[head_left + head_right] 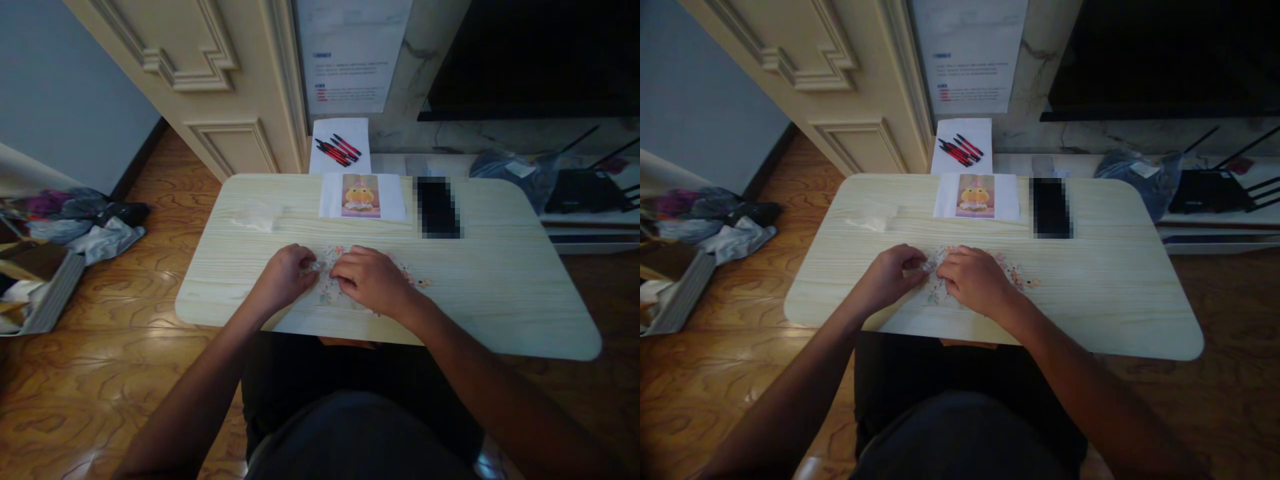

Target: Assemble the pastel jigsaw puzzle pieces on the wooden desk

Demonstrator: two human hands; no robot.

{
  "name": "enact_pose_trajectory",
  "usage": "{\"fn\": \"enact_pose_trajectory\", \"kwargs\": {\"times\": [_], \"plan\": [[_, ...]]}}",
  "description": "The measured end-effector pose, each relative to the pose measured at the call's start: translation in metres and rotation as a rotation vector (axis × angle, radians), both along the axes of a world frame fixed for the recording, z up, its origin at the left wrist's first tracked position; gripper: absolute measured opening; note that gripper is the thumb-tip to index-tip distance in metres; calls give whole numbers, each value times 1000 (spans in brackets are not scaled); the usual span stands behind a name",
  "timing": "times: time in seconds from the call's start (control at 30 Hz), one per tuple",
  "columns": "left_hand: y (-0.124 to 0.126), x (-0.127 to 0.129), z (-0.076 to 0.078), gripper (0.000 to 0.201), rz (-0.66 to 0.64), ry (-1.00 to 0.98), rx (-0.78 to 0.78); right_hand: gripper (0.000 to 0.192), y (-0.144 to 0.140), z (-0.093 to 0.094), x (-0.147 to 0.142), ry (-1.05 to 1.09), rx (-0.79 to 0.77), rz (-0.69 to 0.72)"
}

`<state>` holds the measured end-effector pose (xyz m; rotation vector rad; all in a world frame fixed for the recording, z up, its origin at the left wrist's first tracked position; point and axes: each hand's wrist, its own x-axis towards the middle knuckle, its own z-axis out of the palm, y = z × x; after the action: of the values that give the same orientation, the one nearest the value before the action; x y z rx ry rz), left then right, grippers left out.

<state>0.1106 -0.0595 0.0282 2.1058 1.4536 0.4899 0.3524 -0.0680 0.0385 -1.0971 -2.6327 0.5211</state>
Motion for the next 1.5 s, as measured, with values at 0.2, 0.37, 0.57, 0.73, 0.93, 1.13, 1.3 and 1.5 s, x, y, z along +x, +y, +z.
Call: {"fn": "enact_pose_trajectory", "kwargs": {"times": [0.2, 0.37, 0.57, 0.73, 0.93, 1.13, 1.3, 1.5], "plan": [[5, 4, 0, 11, 4, 39, -21, 14, 19, 4, 4, 26, -19, -164], [9, 4, -1, 9, -6, 72, -10, 6, 27, 4, -9, -67, -17, -152], [15, 1, -4, 12, -7, 39, -25, 12, 26, 1, -14, -45, -56, -193], [18, 1, 1, 10, 11, -5, -142, 10, 29, -1, -8, 79, -118, -212], [20, 2, 3, 11, 36, -124, -225, 13, 29, 2, 2, 83, -127, -135], [21, 1, -2, 16, 39, -206, -238, 11, 36, 9, 13, 197, -210, -232], [22, 1, -1, 19, 21, -236, -182, 10, 38, 9, 9, 155, -145, -189], [12, -4, 5, 12, -19, -179, 95, 15, 37, 4, 14, 66, -87, -174]]}}
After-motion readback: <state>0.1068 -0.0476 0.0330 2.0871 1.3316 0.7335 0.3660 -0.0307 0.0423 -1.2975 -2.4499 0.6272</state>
